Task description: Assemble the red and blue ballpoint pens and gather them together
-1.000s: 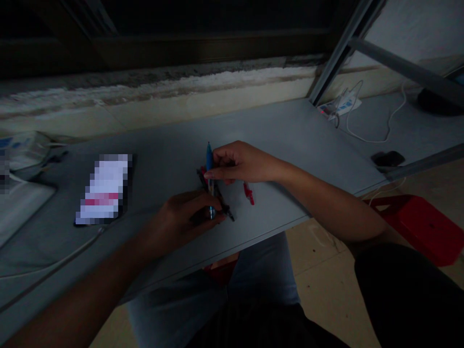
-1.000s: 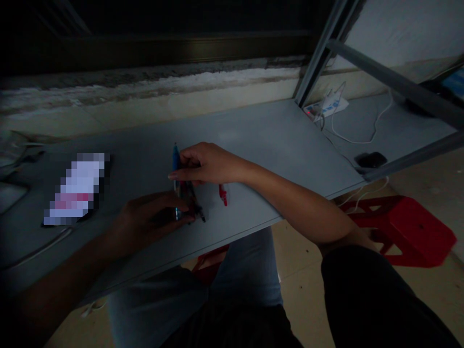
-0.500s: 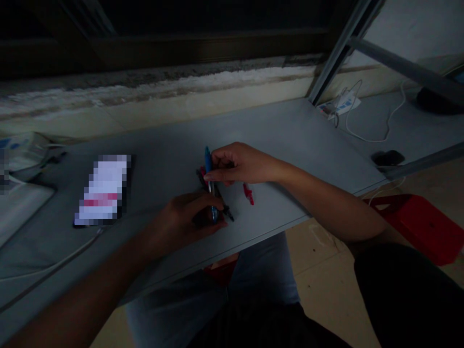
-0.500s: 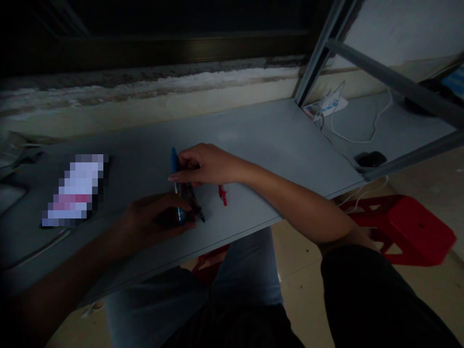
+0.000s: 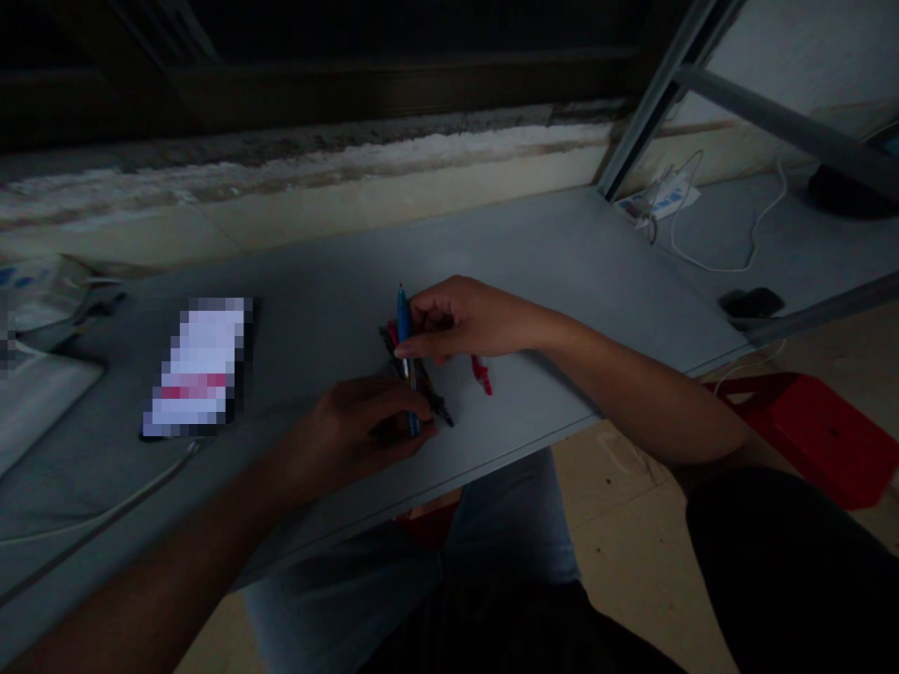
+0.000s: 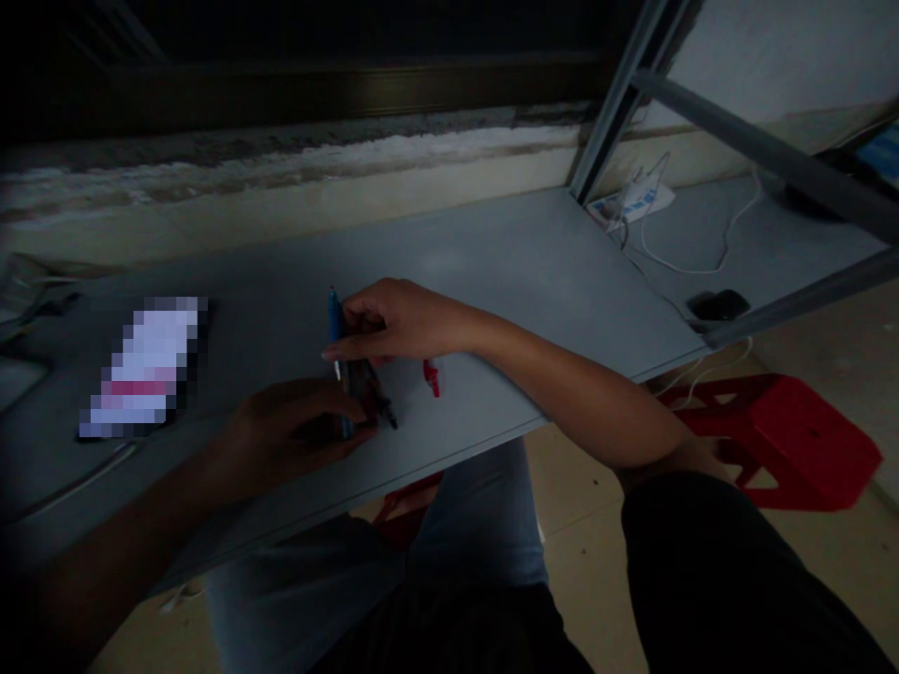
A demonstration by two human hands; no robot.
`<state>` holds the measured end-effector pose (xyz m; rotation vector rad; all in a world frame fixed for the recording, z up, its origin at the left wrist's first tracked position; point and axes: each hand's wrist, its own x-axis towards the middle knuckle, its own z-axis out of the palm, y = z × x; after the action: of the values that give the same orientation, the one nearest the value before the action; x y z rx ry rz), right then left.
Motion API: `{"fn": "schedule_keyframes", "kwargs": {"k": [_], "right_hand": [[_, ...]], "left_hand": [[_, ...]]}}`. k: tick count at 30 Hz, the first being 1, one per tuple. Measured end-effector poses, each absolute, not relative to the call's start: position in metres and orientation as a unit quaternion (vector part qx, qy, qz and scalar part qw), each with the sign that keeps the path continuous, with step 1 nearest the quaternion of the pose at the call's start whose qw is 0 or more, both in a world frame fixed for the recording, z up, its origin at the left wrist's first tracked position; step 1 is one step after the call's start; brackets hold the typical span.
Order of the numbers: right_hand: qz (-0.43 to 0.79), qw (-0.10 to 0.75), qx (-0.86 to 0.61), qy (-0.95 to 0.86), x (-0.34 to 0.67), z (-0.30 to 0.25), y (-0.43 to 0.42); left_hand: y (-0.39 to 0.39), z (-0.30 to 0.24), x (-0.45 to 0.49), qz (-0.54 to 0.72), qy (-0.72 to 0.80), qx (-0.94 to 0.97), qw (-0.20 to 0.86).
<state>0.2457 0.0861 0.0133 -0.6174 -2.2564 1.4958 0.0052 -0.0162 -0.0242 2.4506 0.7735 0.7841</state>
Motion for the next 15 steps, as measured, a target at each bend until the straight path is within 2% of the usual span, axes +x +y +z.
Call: {"fn": "schedule_keyframes", "kwargs": {"k": [15], "right_hand": [[0.492,0.204,-0.229,-0.815,0.2467,0.0166,0.0872]], "left_hand": [[-0.0173,-0.0190,0.0065,0.269,0.301,0.885,0.231]]}}
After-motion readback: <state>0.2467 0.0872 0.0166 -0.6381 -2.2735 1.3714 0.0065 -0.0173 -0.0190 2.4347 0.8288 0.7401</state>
